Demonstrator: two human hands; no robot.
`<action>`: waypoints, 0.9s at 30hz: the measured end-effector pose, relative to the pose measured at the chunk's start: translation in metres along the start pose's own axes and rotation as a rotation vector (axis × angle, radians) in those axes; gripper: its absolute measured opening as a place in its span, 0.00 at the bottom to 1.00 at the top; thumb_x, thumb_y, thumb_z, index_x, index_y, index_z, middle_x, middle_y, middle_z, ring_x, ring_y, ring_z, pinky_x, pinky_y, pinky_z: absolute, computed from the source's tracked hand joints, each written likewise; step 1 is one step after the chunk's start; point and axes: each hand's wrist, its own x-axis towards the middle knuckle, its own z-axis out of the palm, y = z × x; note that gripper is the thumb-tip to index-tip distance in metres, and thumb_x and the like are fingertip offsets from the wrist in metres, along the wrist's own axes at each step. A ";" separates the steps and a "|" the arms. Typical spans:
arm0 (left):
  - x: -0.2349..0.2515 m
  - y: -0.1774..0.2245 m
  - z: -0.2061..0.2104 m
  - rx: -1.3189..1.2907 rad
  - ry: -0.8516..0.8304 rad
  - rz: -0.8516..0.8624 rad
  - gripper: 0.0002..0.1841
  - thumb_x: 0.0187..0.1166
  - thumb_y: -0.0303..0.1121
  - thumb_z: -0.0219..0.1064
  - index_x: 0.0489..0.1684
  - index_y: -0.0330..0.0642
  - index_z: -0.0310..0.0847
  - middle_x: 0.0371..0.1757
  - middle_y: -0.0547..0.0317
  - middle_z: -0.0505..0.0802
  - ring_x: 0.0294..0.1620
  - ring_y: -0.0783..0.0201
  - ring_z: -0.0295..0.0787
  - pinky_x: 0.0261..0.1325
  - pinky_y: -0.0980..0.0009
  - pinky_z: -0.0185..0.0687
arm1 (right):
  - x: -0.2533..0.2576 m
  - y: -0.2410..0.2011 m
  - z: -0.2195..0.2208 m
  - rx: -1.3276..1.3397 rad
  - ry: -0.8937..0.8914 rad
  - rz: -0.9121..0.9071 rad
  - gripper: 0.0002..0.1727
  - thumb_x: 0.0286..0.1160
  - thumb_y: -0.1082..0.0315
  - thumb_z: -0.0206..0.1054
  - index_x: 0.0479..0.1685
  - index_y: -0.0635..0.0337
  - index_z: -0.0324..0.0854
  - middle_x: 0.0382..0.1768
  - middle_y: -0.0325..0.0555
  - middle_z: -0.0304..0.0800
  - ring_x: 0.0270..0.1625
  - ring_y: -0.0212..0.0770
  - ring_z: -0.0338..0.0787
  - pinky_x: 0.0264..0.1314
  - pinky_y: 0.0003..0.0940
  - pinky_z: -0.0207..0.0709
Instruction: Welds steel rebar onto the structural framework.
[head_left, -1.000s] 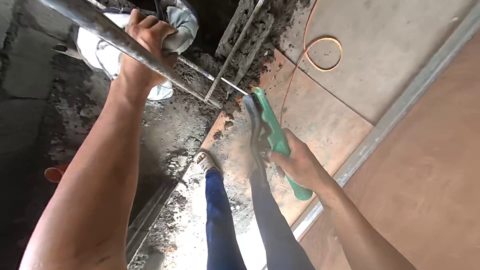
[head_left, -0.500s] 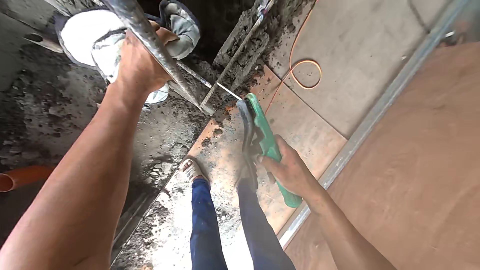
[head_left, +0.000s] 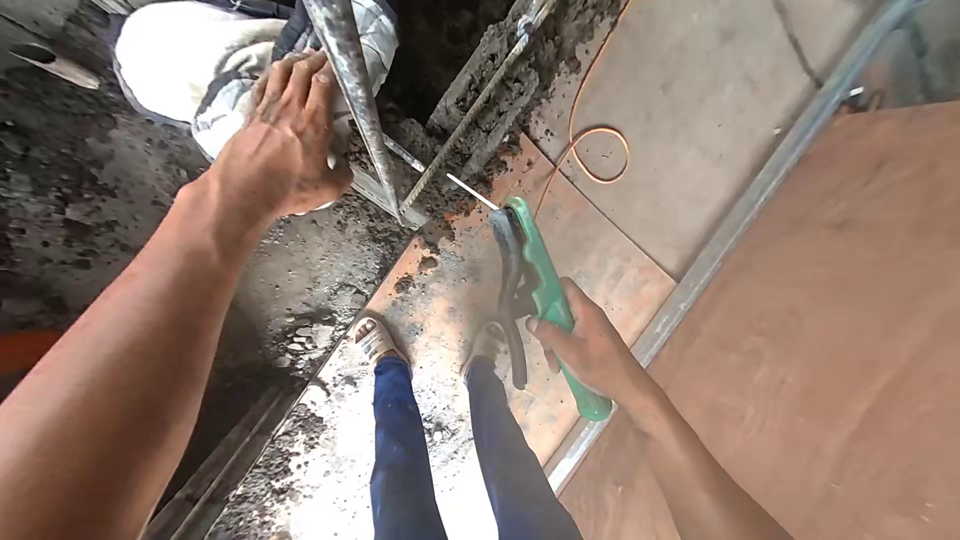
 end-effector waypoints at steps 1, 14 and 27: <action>-0.001 0.001 -0.001 -0.023 0.028 -0.014 0.47 0.65 0.38 0.72 0.91 0.39 0.55 0.88 0.35 0.67 0.89 0.33 0.59 0.86 0.35 0.58 | 0.000 0.001 0.000 -0.002 0.000 0.002 0.25 0.76 0.51 0.67 0.69 0.51 0.73 0.30 0.43 0.86 0.20 0.38 0.86 0.22 0.35 0.86; -0.052 0.021 -0.011 -0.191 0.457 -0.449 0.33 0.71 0.45 0.71 0.78 0.43 0.75 0.72 0.33 0.81 0.74 0.40 0.79 0.77 0.43 0.72 | -0.009 0.012 -0.014 0.058 0.034 -0.021 0.26 0.74 0.52 0.68 0.68 0.52 0.73 0.31 0.42 0.87 0.20 0.38 0.87 0.20 0.35 0.87; -0.129 0.123 0.029 -0.372 0.583 -0.792 0.33 0.70 0.42 0.70 0.79 0.44 0.75 0.70 0.46 0.82 0.64 0.58 0.84 0.63 0.59 0.81 | 0.001 0.011 -0.018 0.012 -0.005 -0.004 0.26 0.74 0.50 0.68 0.68 0.51 0.73 0.31 0.40 0.87 0.20 0.35 0.87 0.21 0.33 0.86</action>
